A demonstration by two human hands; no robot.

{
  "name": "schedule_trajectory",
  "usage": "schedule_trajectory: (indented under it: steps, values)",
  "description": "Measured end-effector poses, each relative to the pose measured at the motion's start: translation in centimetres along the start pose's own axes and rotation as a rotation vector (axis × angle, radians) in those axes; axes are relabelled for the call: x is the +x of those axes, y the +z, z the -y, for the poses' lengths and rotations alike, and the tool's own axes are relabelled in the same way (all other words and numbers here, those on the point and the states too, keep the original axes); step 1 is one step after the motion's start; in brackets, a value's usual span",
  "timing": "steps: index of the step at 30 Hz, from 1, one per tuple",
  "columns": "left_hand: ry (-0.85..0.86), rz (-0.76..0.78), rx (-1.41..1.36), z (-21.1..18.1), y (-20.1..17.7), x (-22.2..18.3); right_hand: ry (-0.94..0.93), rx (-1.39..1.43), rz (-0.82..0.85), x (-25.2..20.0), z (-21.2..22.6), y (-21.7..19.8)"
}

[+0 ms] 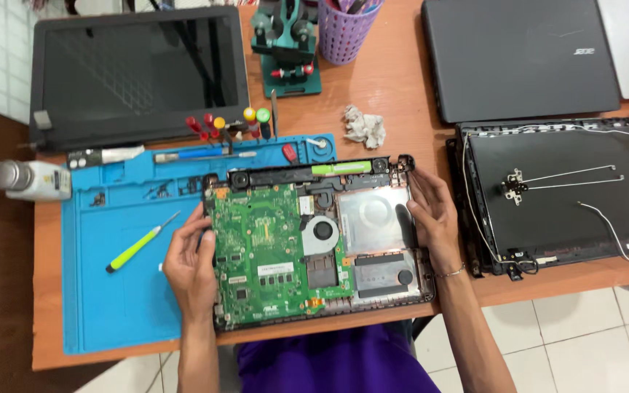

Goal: The person unscrews internal components and disconnects cables from a laptop chassis using a screwdriver and by hand, eventually lifting the screen panel away.

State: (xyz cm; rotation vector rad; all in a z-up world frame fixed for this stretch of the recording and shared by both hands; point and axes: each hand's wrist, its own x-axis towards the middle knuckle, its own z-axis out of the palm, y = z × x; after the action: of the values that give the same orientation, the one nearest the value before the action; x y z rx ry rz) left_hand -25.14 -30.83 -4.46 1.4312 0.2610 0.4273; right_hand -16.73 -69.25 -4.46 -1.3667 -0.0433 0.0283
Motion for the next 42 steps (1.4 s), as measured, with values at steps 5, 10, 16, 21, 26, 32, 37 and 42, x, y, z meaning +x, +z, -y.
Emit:
schedule_trajectory:
  steps: [5, 10, 16, 21, 26, 32, 37, 42]
  values:
    - [-0.002, -0.002, 0.038, -0.5, 0.5, 0.2, -0.062, -0.051, 0.028, 0.7, 0.1, 0.3]
    - [0.004, -0.001, 0.021, -0.7, 0.6, 0.2, -0.105, -0.572, -0.129, 1.9, 3.9, 3.1]
    - [0.013, 0.005, 0.078, -0.6, 0.6, 0.1, -0.198, -1.191, 0.225, 9.1, 7.0, 4.8]
    - [0.011, 0.000, 0.112, -0.8, 0.6, -0.1, -0.205, -1.213, 0.406, 13.1, 5.9, 5.6]
    - [0.005, -0.014, 0.154, -1.0, 0.7, 0.0, -0.037, -1.122, 0.358, 15.5, 5.4, 6.3]
    - [0.000, -0.027, 0.206, -0.7, 0.7, -0.2, -0.273, -0.963, 0.456, 18.1, 3.3, 7.9]
    - [-0.015, -0.037, 0.244, -0.5, 0.5, -0.2, -0.378, -0.969, 0.500, 20.0, 0.3, 10.3]
    - [-0.002, -0.040, 0.219, -0.3, 0.4, -0.2, -0.346, -0.885, 0.559, 20.5, -0.1, 12.9]
